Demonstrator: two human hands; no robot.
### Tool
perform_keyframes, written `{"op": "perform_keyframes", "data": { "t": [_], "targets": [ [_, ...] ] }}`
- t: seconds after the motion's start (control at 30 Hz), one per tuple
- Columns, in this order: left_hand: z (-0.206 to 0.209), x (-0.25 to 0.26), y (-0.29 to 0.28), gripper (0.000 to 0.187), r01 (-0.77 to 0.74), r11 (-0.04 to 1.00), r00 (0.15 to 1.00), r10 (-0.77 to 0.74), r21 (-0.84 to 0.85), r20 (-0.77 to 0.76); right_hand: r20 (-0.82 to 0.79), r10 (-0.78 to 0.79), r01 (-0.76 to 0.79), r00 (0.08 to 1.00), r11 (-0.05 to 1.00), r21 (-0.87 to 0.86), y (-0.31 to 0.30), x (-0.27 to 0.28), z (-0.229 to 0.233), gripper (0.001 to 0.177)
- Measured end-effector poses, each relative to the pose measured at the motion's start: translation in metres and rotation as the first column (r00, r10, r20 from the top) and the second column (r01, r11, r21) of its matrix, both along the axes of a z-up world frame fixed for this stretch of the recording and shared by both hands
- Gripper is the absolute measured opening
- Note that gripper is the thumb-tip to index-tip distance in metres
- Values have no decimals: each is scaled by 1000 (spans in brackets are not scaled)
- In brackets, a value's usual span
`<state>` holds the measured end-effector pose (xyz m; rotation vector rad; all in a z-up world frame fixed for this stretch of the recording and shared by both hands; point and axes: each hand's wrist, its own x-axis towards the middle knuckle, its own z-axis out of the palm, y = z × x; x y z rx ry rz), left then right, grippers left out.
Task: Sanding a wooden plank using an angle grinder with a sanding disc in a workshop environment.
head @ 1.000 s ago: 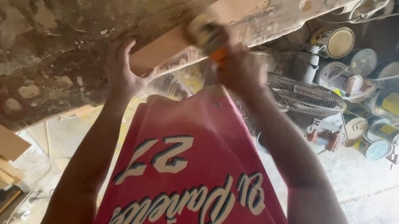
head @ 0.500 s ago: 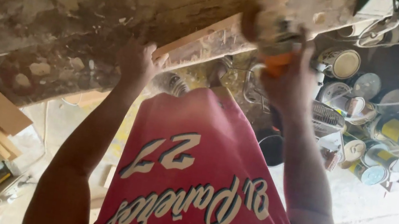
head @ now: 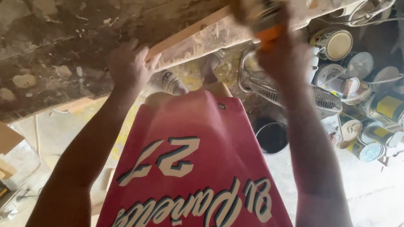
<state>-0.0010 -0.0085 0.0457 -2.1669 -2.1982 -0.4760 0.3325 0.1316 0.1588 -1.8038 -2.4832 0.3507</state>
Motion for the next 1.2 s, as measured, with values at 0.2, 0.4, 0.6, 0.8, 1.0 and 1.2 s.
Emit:
{"op": "perform_keyframes", "data": {
  "t": [0.2, 0.4, 0.6, 0.8, 1.0, 1.2],
  "targets": [
    [6, 3, 1, 41, -22, 999, 999, 23, -33, 37, 179, -256, 303, 950, 894, -331, 5, -37, 45, 22],
    [9, 2, 0, 37, -20, 1000, 999, 20, 1, 42, -46, 233, -236, 971, 928, -288, -68, -84, 9, 85],
    [3, -1, 0, 53, 6, 1000, 1000, -6, -15, -1, 67, -110, 119, 992, 984, -136, 18, 17, 3, 95],
    [-2, -19, 9, 45, 35, 938, 987, 21, -344, 156, -84, -369, 373, 926, 927, 37, 59, 84, 17, 95],
    [58, 5, 26, 129, -60, 890, 981, 136, -452, 139, -563, -297, 250, 771, 955, -161, 4, 77, 41, 109],
    [6, -20, -16, 20, 42, 968, 972, 18, -248, 236, -363, -320, 249, 875, 941, -228, -26, 35, 61, 101]
  ]
}}
